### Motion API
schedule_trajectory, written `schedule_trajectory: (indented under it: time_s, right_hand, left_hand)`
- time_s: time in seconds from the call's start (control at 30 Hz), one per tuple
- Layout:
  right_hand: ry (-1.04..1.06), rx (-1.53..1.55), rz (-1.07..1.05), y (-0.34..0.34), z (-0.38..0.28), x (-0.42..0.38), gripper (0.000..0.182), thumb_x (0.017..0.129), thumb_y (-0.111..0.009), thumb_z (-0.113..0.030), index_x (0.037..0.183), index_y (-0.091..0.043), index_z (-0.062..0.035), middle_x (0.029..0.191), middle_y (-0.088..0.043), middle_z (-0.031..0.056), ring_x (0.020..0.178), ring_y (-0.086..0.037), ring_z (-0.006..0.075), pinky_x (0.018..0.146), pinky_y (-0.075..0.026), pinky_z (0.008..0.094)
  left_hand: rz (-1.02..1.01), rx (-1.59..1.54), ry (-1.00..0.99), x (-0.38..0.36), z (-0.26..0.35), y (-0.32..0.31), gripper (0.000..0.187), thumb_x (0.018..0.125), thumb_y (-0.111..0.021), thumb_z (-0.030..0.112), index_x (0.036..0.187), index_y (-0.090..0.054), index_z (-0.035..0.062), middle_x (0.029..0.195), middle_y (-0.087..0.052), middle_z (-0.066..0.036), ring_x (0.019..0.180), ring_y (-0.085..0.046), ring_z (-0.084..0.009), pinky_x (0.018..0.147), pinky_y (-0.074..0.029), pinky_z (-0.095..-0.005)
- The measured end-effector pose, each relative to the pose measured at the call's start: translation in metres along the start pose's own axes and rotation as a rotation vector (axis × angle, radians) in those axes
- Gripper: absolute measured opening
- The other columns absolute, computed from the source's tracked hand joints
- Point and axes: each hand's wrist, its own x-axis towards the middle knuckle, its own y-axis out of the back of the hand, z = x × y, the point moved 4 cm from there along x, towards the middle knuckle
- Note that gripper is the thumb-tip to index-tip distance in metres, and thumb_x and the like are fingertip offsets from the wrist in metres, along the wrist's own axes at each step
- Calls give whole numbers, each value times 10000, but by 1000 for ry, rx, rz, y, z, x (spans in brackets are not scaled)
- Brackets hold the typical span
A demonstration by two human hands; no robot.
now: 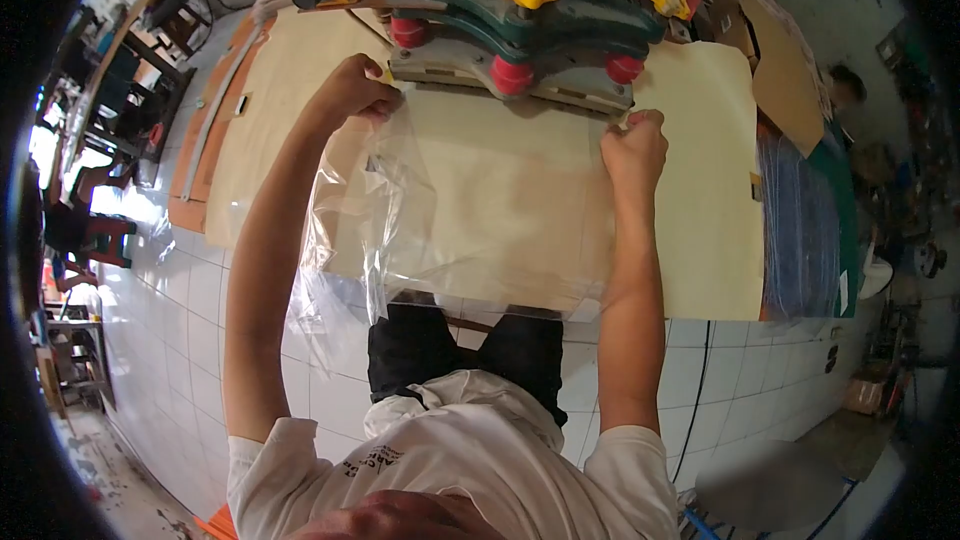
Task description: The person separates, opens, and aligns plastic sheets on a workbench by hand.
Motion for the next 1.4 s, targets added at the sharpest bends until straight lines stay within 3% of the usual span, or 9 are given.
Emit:
schedule_trajectory:
  time_s: [0.13, 0.43, 0.77, 0.83, 1.0, 1.17, 1.27, 1.33, 1.4]
  right_hand:
    - [-3, 9, -5, 0, 0, 0, 304, 766, -667, -98, 1012, -532, 18, 881, -682, 227, 862, -678, 387, 795, -514, 419]
    - [17, 2, 6, -2, 3, 2, 295, 763, -665, -95, 1003, -535, 17, 836, -681, 209, 830, -679, 381, 781, -512, 423]
    - [30, 100, 8, 3, 5, -7, 280, 773, -674, -75, 1000, -543, 26, 821, -678, 183, 788, -674, 327, 764, -512, 388]
    - [15, 153, -4, 3, 11, -9, 281, 781, -669, -70, 1017, -548, 25, 834, -677, 174, 792, -669, 311, 767, -511, 379]
    - [51, 244, -4, 20, 6, -31, 292, 826, -643, -77, 1088, -561, 23, 865, -669, 142, 805, -654, 271, 778, -508, 371]
    - [166, 701, 46, 70, -16, -74, 271, 924, -590, -103, 1167, -572, 16, 823, -598, 17, 681, -514, 81, 635, -432, 228]
    - [260, 770, 74, 110, -38, -94, 276, 946, -586, -107, 1190, -580, 22, 816, -549, -20, 657, -422, 31, 598, -359, 179]
    - [289, 806, 78, 125, -44, -99, 287, 949, -591, -115, 1197, -581, 28, 813, -541, -21, 657, -419, 34, 596, -356, 184]
    - [326, 844, 88, 138, -50, -102, 298, 952, -595, -123, 1204, -583, 34, 811, -533, -23, 656, -416, 37, 593, -353, 190]
  left_hand:
    - [-88, 16, 17, 2, 1, 1, 375, 730, -749, -11, 992, -488, -67, 716, -603, -107, 591, -637, -177, 548, -585, -304]
    - [-86, 87, 43, 6, 3, 0, 231, 733, -750, 7, 835, -548, -37, 711, -623, -91, 611, -662, -179, 562, -599, -309]
    - [-151, -1, 91, -12, -5, 3, 182, 808, -691, 84, 923, -652, -52, 686, -627, -83, 566, -633, -157, 519, -547, -271]
    - [-95, -112, 110, -29, 3, 3, 241, 820, -723, 149, 709, -631, -44, 607, -576, -80, 513, -600, -176, 535, -561, -293]
    - [-153, 35, 78, -79, 15, 10, 297, 853, -744, 273, 781, -664, -4, 625, -558, -20, 517, -544, -118, 510, -494, -257]
    - [-291, 15, -56, -151, 35, 17, 294, 861, -745, 308, 899, -731, 17, 728, -653, -5, 494, -522, -74, 454, -425, -224]
    - [-289, 88, -137, -192, 57, 20, 307, 883, -724, 304, 949, -734, 4, 813, -690, -28, 493, -533, -78, 446, -427, -226]
    - [-309, 74, -191, -205, 62, 22, 286, 870, -715, 253, 969, -743, -14, 765, -675, -58, 515, -553, -111, 529, -479, -258]
    - [-273, 169, -404, -215, 71, 26, 251, 874, -702, 232, 967, -752, 4, 808, -708, -82, 632, -616, -128, 641, -517, -283]
